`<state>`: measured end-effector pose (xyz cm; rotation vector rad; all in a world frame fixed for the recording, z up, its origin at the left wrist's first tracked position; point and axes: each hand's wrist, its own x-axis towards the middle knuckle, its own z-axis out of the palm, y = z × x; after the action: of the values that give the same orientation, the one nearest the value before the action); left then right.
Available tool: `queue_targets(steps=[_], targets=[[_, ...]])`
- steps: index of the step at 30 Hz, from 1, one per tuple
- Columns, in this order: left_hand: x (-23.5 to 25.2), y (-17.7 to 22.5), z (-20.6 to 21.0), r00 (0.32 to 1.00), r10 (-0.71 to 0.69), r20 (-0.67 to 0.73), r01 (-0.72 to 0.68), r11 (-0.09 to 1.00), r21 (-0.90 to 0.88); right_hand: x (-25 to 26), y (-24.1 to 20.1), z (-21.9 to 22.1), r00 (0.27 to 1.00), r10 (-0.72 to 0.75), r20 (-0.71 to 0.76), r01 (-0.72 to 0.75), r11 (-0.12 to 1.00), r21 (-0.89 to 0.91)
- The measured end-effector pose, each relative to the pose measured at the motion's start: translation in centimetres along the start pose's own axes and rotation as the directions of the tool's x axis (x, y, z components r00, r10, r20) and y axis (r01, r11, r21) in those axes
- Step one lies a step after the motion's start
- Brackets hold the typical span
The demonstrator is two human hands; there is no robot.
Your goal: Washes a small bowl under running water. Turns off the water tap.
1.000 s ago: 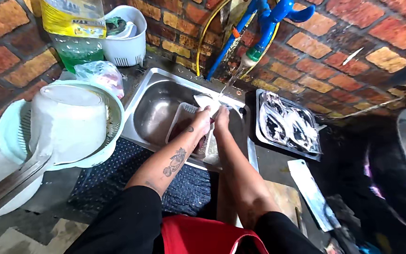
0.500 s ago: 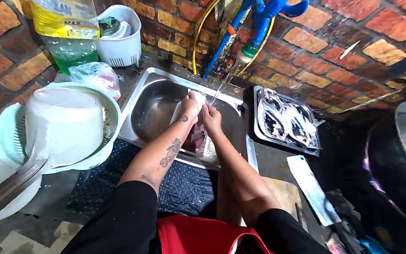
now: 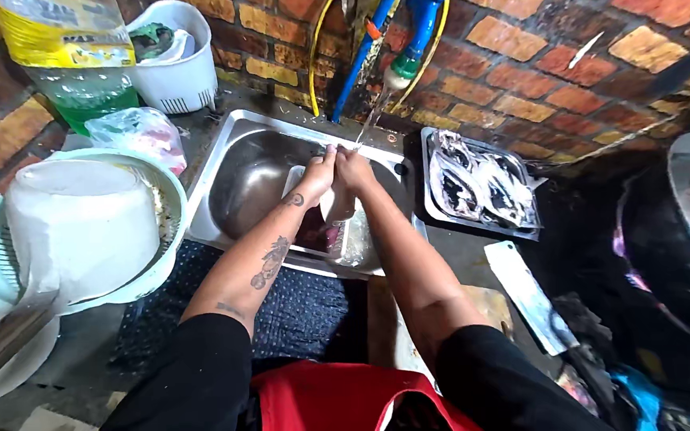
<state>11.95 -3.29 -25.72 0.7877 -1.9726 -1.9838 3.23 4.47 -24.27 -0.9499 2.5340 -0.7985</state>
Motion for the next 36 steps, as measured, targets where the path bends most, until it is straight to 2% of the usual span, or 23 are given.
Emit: queue_targets(steps=[2,3,5,7,9,12,14,16,17,19,22,25,27,29,32,34,36], targets=[[-0.4,0.1,-0.6,0.996,0.066,0.059,-0.068,0.997,0.039,1.0,0.7,-1.5,0.984,0.151,0.098,-0.166,0.969,0.181],[-0.4,0.1,-1.0,0.995,0.077,0.057,-0.077,0.997,0.005,1.3,1.5,-1.9,0.962,0.238,0.132,-0.271,0.893,0.359],[-0.3,0.2,-1.8,0.998,0.063,0.009,-0.062,0.989,-0.132,1.1,3.2,-2.4,0.903,0.37,0.216,-0.416,0.636,0.65],[0.4,-0.1,-2.2,0.998,0.0,-0.061,-0.016,0.967,-0.253,0.7,4.4,-1.7,0.85,0.446,0.279,-0.48,0.44,0.759],[1.3,-0.7,-2.4,0.985,-0.091,-0.144,0.042,0.948,-0.316,0.5,4.5,-0.8,0.813,0.518,0.265,-0.49,0.364,0.792],[3.2,-2.7,-2.6,0.928,-0.22,-0.299,0.113,0.935,-0.337,0.8,3.9,-1.4,0.823,0.523,0.222,-0.473,0.416,0.776],[4.3,-4.4,-2.5,0.899,-0.238,-0.366,0.11,0.935,-0.337,0.9,2.8,-3.3,0.859,0.472,0.198,-0.464,0.555,0.69],[4.2,-4.6,-1.8,0.888,-0.265,-0.375,0.083,0.895,-0.437,0.9,1.1,-5.5,0.89,0.424,0.168,-0.434,0.674,0.598],[3.8,-4.3,-1.4,0.898,-0.27,-0.348,0.06,0.858,-0.511,0.9,0.3,-6.0,0.898,0.419,0.133,-0.42,0.73,0.539],[3.1,-3.6,-0.4,0.94,-0.214,-0.265,0.011,0.796,-0.606,1.1,-1.1,-6.3,0.907,0.417,0.055,-0.381,0.76,0.526],[2.5,-3.0,1.1,0.969,-0.202,-0.144,0.082,0.809,-0.582,1.2,-1.7,-5.8,0.909,0.402,-0.109,-0.288,0.796,0.533],[2.1,-3.0,1.9,0.944,-0.325,-0.062,0.244,0.808,-0.537,0.6,-1.8,-7.1,0.943,0.325,-0.079,-0.271,0.88,0.389],[1.8,-3.1,2.3,0.919,-0.392,-0.038,0.296,0.751,-0.59,-0.6,-1.9,-8.4,0.951,0.305,-0.051,-0.271,0.9,0.342],[1.5,-2.4,2.8,0.921,-0.388,0.021,0.314,0.71,-0.63,-2.2,-2.4,-9.8,0.955,0.285,-0.082,-0.246,0.916,0.316],[1.2,0.2,3.8,0.946,-0.293,0.142,0.318,0.736,-0.597,-5.0,-2.5,-12.3,0.956,0.236,-0.173,-0.167,0.926,0.339],[1.8,1.4,4.2,0.951,-0.216,0.222,0.304,0.781,-0.545,-6.8,-2.0,-14.2,0.951,0.218,-0.222,-0.121,0.917,0.381],[2.5,2.7,4.8,0.951,-0.189,0.243,0.283,0.848,-0.449,-8.7,-1.4,-16.1,0.939,0.215,-0.269,-0.097,0.914,0.393]])
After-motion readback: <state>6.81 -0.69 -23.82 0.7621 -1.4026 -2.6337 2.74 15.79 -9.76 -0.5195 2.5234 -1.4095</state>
